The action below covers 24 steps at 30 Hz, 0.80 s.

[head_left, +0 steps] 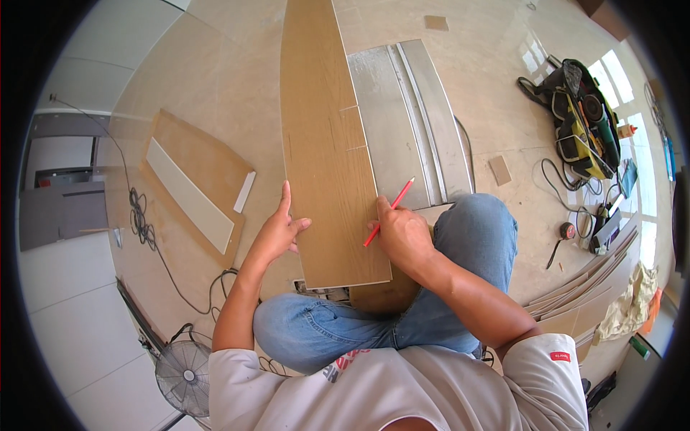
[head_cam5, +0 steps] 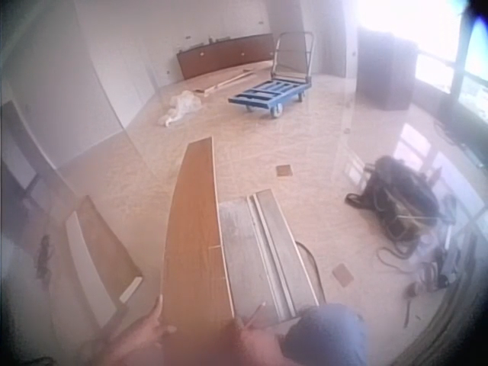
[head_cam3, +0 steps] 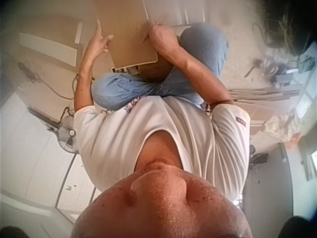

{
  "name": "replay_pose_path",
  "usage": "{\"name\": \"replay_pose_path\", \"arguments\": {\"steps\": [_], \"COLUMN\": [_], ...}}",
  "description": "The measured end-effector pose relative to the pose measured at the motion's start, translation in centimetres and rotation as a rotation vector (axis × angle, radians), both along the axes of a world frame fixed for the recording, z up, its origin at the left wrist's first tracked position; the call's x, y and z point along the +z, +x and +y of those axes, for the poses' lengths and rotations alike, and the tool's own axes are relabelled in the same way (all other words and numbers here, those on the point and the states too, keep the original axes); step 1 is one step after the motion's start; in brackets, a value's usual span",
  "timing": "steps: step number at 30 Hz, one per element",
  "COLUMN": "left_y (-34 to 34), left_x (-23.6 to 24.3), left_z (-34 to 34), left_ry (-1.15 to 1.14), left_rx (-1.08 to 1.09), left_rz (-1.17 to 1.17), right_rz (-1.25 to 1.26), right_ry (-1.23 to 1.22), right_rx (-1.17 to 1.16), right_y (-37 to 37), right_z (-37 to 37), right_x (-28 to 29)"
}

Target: The person uses a pencil to mark a notch on a flooring plank and then cuts the marked section out using a table saw.

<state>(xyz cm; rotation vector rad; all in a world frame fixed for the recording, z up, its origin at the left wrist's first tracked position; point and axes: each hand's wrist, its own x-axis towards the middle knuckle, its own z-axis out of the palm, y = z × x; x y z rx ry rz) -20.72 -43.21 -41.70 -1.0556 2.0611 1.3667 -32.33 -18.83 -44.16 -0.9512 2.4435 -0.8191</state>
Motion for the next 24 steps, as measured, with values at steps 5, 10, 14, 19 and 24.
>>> {"name": "replay_pose_path", "arguments": {"steps": [5, 10, 14, 19, 24], "left_y": [-0.2, -0.2, -0.4, -0.7, -1.3], "left_x": [0.1, -0.1, 0.4, 1.6, 2.6], "left_z": [0.2, 0.1, 0.3, 0.8, 0.6], "left_ry": [-0.020, -0.022, -0.038, -0.073, -0.041], "left_rx": [-0.005, 0.000, 0.010, 0.064, 0.103], "left_rz": [-0.012, -0.009, -0.015, 0.018, 0.073], "right_rz": [-0.078, -0.077, -0.090, -0.119, -0.124], "right_ry": [0.002, -0.026, -0.031, -0.082, -0.095], "right_rx": [0.001, 0.003, 0.003, -0.021, -0.022], "right_y": [-0.1, -0.1, -0.1, -0.3, -0.9], "right_z": [0.0, 0.0, 0.1, 0.3, 0.2], "right_x": [-0.2, -0.1, -0.1, 0.5, 1.2]}}
